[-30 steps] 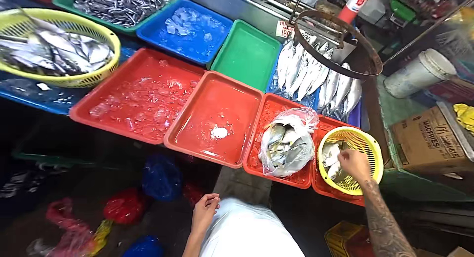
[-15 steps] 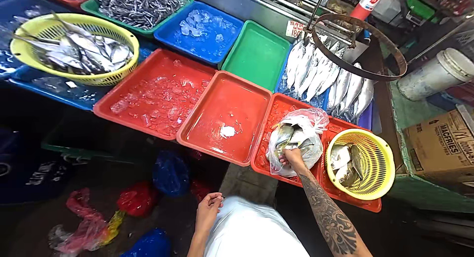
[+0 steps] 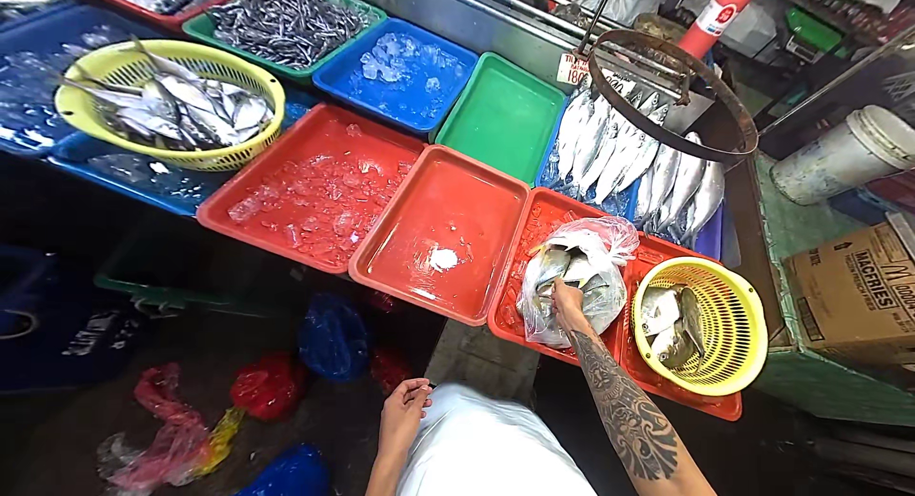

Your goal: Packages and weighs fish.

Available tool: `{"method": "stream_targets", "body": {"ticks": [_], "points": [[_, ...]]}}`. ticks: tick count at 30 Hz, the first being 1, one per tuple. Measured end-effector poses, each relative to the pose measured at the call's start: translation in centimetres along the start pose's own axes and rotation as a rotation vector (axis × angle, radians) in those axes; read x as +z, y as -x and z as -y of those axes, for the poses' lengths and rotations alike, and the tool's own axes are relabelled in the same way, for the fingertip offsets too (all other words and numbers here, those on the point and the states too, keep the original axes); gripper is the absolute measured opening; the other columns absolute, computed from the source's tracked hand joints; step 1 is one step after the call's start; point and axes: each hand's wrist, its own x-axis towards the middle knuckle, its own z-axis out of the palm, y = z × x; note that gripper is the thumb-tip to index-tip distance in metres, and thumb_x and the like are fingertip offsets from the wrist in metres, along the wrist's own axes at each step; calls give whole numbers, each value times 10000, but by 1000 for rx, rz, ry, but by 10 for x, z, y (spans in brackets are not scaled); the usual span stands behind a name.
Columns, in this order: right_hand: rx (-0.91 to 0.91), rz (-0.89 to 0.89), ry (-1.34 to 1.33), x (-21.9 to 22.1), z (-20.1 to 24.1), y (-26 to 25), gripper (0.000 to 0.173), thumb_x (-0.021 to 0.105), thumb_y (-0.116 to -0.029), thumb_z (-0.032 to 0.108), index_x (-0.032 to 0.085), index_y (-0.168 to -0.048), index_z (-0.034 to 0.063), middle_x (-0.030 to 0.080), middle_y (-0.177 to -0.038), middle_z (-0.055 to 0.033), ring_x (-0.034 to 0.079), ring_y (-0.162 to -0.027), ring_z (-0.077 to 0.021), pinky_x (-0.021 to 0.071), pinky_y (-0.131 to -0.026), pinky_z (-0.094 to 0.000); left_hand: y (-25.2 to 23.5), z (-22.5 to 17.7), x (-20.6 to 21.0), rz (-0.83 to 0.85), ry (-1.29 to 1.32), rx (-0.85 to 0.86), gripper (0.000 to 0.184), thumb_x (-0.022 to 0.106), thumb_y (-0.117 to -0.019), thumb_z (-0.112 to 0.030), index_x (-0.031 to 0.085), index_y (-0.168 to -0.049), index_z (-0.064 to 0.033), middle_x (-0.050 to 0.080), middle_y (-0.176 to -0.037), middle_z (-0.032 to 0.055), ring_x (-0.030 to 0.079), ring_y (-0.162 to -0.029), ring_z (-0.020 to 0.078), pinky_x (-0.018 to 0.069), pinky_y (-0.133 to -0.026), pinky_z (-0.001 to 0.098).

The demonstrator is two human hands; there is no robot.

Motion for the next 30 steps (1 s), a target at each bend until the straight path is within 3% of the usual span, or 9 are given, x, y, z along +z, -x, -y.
{"method": "stream_targets", "body": {"ticks": [4,9,14,20,25,30], "points": [[4,-1,-30,-16,6,8,373,526,-1064,311,553,-760,97,386,-576,33,324,-442,-80,295,-435,-256,0,1,-3,-8,4,-8,153,582,-1040,-82,658,-1144,1,726,-959,95,696,-746,127,572,-652,275],[88,225,-272,-69,27,36,364,422,-1090,240,449,-737,155,302,-485,86,247,-363,-13,206,-359,-179,-2,4,-3,-6,-14,-10,157,585,-1040,-88,659,-1148,-2,727,-960,98,698,-750,132,576,-655,283],[79,480,-485,-144,56,63,385,301,-1092,199,425,-728,177,310,-477,100,254,-351,19,224,-345,-133,-6,2,3,38,-51,-6,178,575,-1045,-93,651,-1171,7,722,-973,106,695,-769,149,576,-674,308],[106,612,-709,-215,64,81,433,294,-1075,184,453,-673,159,364,-484,87,308,-355,33,260,-345,-110,-11,-4,10,88,-84,41,191,579,-1031,-79,637,-1182,22,716,-982,110,696,-771,130,583,-669,295],[-165,379,-645,-290,75,87,443,287,-1066,165,462,-660,181,366,-486,104,293,-377,39,244,-369,-114,-14,-2,8,91,-106,37,200,554,-1034,-76,624,-1190,28,708,-972,104,688,-759,115,575,-652,276],[-359,-96,-448,-315,56,47,337,358,-1078,157,492,-769,157,351,-520,99,251,-384,9,215,-375,-141,-14,-6,15,132,-127,51,199,568,-1027,-75,632,-1187,26,716,-978,108,698,-769,130,585,-664,291]]}}
